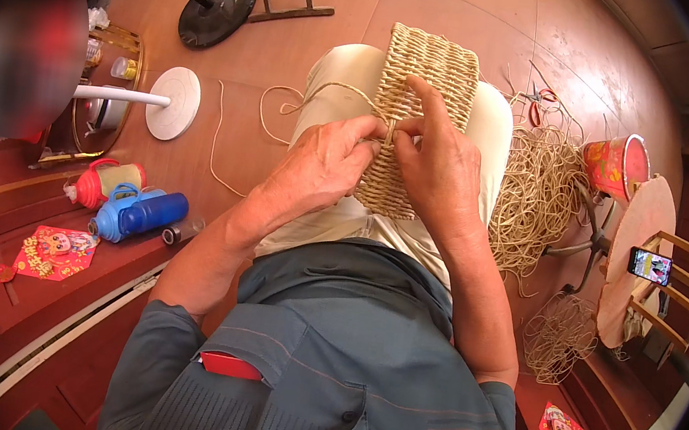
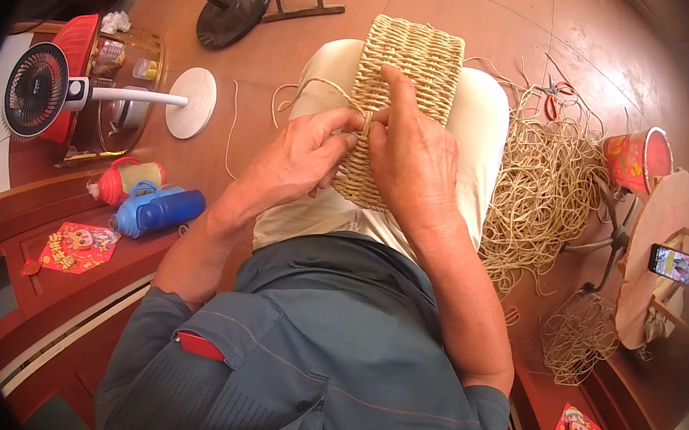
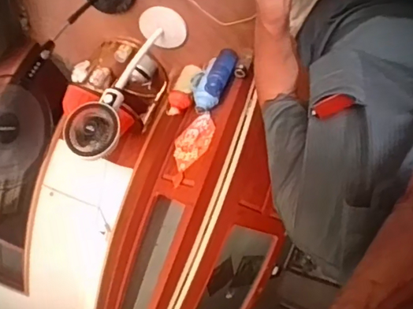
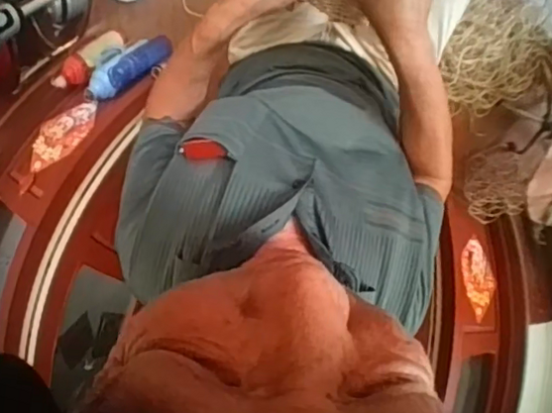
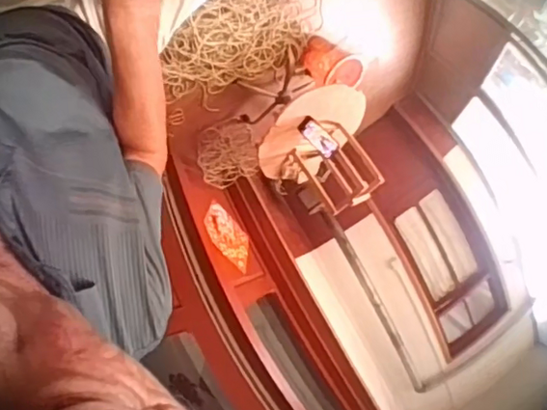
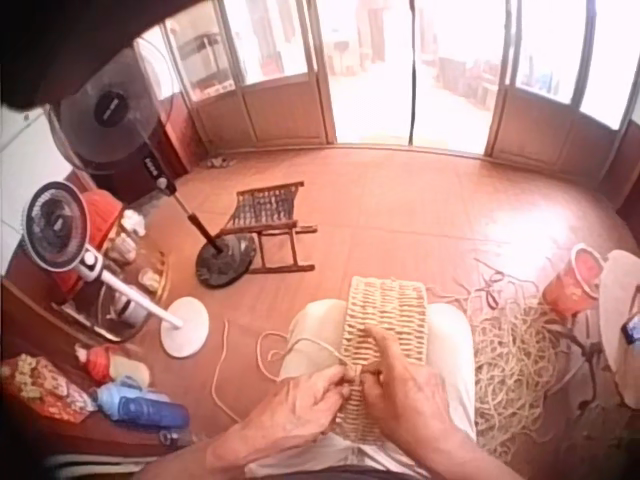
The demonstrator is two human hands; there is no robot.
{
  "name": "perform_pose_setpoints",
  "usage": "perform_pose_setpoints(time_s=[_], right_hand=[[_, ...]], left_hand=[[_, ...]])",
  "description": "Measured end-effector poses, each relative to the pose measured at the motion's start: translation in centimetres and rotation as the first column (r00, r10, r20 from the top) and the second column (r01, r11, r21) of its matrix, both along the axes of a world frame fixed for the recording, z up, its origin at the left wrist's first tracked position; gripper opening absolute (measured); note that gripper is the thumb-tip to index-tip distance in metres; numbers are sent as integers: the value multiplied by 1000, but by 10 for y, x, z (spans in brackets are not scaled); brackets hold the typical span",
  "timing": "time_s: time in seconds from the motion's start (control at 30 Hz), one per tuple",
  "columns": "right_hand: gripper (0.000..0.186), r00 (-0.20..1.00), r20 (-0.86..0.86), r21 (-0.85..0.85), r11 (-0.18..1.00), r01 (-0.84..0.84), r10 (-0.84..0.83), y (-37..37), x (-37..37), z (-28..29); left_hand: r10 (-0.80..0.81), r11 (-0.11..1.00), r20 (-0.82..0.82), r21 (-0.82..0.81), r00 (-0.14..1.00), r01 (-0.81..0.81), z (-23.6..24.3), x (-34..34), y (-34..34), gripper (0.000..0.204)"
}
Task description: The person is weaving a basket or mat using long strands of plant fiber.
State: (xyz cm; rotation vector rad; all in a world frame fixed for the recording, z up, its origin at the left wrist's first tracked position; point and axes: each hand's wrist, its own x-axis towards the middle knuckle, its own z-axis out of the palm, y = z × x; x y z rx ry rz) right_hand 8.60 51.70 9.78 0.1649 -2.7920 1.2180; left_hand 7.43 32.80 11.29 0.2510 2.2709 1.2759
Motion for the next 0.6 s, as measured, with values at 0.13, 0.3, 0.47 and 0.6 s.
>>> perform_pose_setpoints(time_s=[0.13, 0.3, 0.47, 0.6], right_hand=[[56, 997, -80, 11, 1000, 25, -24, -9, 6, -7], [43, 987, -6, -260, 954, 151, -158, -8, 19, -5], [31, 985, 165, -563, 816, 131, -45, 7, 15, -11], [28, 978, 207, -533, 841, 97, 19, 18, 13, -8]], left_hand=[[-50, 994, -459, -108, 887, 1, -17, 10, 1, 28], [12, 997, -304, -71, 953, -36, -5, 7, 0, 27], [38, 994, 50, 101, 998, -43, -17, -8, -9, 21], [27, 975, 198, 212, 980, -70, -17, -17, -16, 23]])
